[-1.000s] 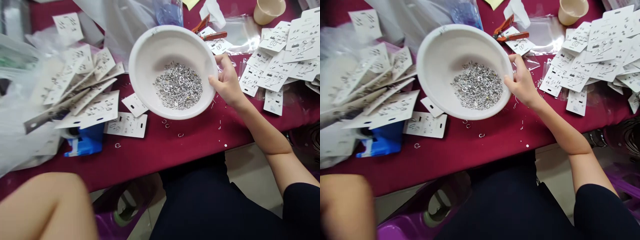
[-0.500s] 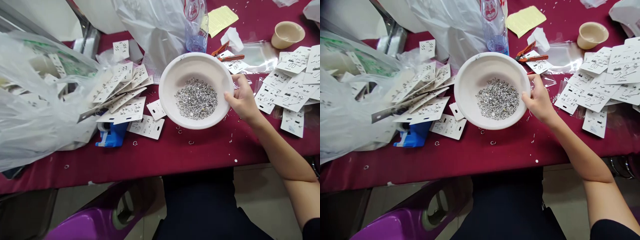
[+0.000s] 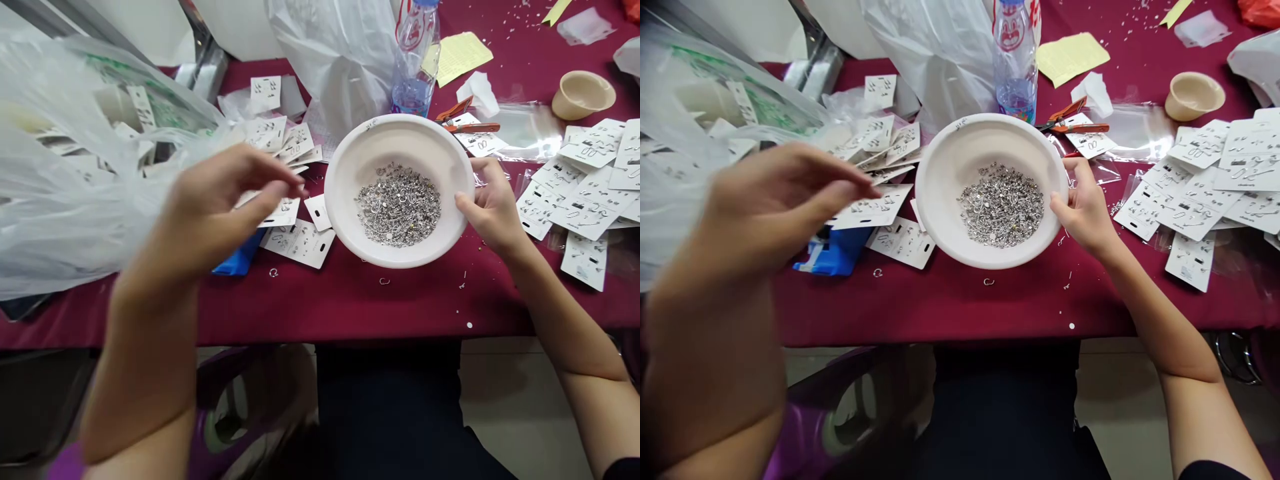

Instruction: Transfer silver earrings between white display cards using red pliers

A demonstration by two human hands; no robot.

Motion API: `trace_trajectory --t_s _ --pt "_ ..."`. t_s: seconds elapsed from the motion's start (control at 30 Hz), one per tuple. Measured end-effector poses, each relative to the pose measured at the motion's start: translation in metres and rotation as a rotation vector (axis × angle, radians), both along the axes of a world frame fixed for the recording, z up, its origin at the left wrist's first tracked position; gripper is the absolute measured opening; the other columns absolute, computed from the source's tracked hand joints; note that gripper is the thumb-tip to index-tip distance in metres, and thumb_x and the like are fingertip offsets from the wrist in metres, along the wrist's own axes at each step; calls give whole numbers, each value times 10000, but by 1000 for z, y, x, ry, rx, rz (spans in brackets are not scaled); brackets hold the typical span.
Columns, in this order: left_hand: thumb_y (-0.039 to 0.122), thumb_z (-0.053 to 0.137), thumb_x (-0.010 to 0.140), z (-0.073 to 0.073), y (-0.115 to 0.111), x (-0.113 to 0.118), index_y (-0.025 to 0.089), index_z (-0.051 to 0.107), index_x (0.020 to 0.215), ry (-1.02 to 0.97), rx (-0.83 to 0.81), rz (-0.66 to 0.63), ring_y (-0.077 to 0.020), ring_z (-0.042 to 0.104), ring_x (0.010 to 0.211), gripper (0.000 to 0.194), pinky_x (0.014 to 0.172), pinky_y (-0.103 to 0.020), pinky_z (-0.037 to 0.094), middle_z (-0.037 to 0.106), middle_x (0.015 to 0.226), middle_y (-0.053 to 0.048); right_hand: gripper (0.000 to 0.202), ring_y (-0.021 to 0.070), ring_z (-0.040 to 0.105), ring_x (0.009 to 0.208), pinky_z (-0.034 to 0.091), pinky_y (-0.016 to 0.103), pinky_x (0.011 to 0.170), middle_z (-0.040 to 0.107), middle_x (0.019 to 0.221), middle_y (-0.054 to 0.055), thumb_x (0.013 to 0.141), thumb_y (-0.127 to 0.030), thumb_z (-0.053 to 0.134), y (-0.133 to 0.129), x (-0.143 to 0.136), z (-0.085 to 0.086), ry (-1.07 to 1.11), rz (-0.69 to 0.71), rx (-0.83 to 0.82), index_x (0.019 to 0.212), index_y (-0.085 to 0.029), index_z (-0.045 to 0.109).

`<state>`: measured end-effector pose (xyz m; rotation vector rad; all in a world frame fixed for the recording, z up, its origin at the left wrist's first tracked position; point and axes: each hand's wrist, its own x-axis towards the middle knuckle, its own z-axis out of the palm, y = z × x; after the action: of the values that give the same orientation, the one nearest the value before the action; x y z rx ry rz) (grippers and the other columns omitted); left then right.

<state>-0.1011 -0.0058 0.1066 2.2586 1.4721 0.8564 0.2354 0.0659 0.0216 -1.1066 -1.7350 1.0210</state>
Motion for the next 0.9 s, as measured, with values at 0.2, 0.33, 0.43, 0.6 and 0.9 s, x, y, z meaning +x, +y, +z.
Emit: trace_trajectory --t_s 0.2,0.33,0.43,0.6,0.9 --pt "207 464 1003 8 43 61 105 665 1039 394 154 -205 -187 664 931 228 841 -328 531 716 981 -89 330 61 463 386 347 197 333 492 607 -91 862 -257 657 -6 -2 5 48 29 0 1101 -253 428" --pt "166 414 1007 22 52 83 101 670 1141 583 123 -96 -245 655 1006 297 881 -378 531 712 1053 -116 328 62 455 372 342 198 323 483 585 -99 873 -270 661 -10 -4 8 61 21 -18 1104 -256 430" --pt "167 396 1011 17 59 87 110 679 1143 561 128 -134 -248 656 1002 317 878 -378 532 720 1039 -102 353 76 496 380 366 202 326 506 586 -101 864 -296 695 -13 -7 11 77 19 -49 1077 -262 416" --pt "223 468 998 -19 71 91 167 614 1242 490 129 -421 -257 630 1108 290 907 -397 536 676 1184 -102 355 56 429 344 290 186 303 472 551 -120 873 -353 709 -19 -12 14 60 15 -87 1055 -271 414" --pt "191 565 900 -49 80 89 196 615 1128 569 89 -532 -270 600 1047 234 837 -390 512 599 1076 -95 355 49 397 357 240 229 298 474 632 -98 836 -283 742 -22 -16 19 31 -3 -98 1015 -264 436"
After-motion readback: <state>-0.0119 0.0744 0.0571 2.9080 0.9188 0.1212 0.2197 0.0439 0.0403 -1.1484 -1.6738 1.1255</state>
